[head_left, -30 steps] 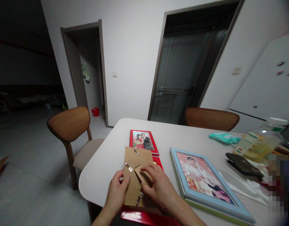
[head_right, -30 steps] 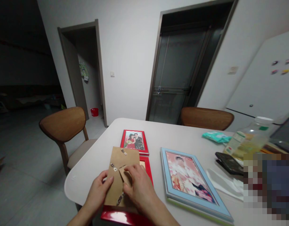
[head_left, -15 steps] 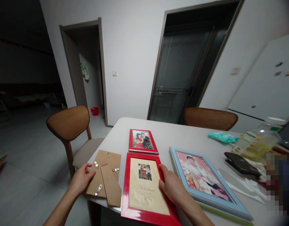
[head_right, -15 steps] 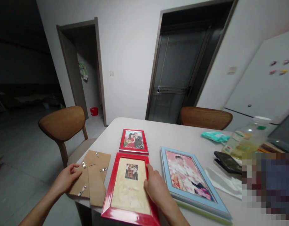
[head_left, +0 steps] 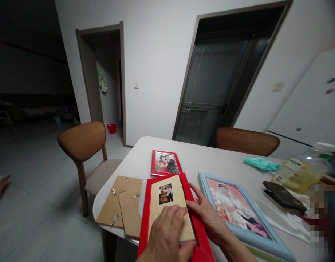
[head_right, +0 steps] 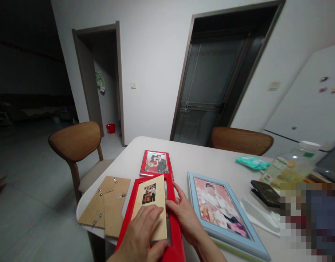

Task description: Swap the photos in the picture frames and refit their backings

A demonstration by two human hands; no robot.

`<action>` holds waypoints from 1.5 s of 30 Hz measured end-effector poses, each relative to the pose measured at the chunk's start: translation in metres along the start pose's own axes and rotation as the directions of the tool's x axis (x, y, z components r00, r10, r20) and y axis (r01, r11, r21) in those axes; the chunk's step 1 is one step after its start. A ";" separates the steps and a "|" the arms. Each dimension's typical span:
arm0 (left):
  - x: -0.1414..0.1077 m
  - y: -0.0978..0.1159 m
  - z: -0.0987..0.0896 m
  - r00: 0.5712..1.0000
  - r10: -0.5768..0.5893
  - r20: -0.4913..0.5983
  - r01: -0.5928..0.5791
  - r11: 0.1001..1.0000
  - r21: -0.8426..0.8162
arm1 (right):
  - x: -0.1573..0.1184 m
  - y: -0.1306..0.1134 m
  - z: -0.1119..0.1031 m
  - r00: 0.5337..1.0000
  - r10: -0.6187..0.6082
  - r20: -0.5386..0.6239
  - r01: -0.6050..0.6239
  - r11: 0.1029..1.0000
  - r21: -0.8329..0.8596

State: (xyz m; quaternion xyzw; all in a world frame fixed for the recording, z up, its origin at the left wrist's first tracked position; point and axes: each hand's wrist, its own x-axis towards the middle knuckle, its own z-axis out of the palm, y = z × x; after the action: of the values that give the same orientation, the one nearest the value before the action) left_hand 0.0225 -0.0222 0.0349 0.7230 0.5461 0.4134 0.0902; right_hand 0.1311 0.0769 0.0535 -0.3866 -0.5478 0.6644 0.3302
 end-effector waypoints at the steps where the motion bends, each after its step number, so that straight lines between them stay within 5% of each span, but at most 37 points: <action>1: 0.002 0.001 -0.004 0.999 0.035 -0.012 -0.035 0.999 0.013 | 0.003 0.002 -0.003 1.000 -0.016 -0.004 0.016 0.997 -0.074; 3: 0.003 -0.001 -0.019 0.995 0.030 -0.092 -0.026 0.999 0.042 | 0.012 0.009 -0.011 0.997 -0.069 -0.036 0.056 0.957 -0.286; 5: 0.000 -0.008 -0.037 0.964 -0.097 -0.248 0.113 0.992 0.051 | 0.019 0.016 -0.019 0.984 -0.162 -0.073 0.095 0.826 -0.555; 8: -0.011 -0.026 -0.060 0.828 -0.373 -0.419 0.383 0.922 -0.063 | 0.024 0.026 -0.024 0.957 -0.287 -0.047 0.112 0.512 -0.852; 10: -0.022 -0.041 -0.070 0.748 -0.515 -0.419 0.474 0.856 -0.206 | 0.024 0.030 -0.022 0.957 -0.288 -0.009 0.099 0.357 -0.929; 13: -0.040 -0.063 -0.074 0.704 -0.621 -0.344 0.515 0.780 -0.355 | 0.023 0.034 -0.018 0.967 -0.253 0.014 0.075 0.236 -0.969; 18: -0.058 -0.081 -0.075 0.752 -0.601 -0.272 0.600 0.794 -0.096 | 0.023 0.037 -0.018 0.974 -0.224 0.024 0.062 0.166 -0.984; 27: -0.061 -0.075 -0.077 0.917 -0.290 -0.273 0.385 0.823 0.417 | 0.025 0.041 -0.019 0.932 -0.357 0.060 0.109 0.118 -0.987; 30: -0.060 -0.070 -0.070 0.970 -0.207 -0.128 0.243 0.842 0.481 | 0.023 0.041 -0.012 0.920 -0.377 0.111 0.175 0.140 -0.974; 33: -0.056 -0.064 -0.065 0.976 -0.217 0.035 0.166 0.831 0.532 | 0.021 0.043 -0.001 0.922 -0.350 0.162 0.249 0.219 -0.944; 38: -0.047 -0.060 -0.063 0.962 -0.247 0.119 0.113 0.753 0.648 | 0.022 0.050 0.026 0.935 -0.303 0.184 0.324 0.519 -0.791; 42: -0.040 -0.061 -0.059 0.966 -0.236 0.106 0.103 0.727 0.679 | 0.031 0.049 0.051 0.987 -0.137 0.079 0.157 0.899 -0.408; 45: -0.036 -0.063 -0.053 0.965 -0.236 0.112 0.095 0.718 0.689 | 0.034 0.044 0.065 0.997 0.053 0.048 -0.049 0.995 -0.089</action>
State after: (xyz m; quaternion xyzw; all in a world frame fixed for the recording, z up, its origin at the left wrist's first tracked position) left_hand -0.0622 -0.0460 0.0144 0.6902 0.7103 0.1042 -0.0906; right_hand 0.0569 0.0670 0.0118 -0.3977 -0.5747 0.6575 0.2816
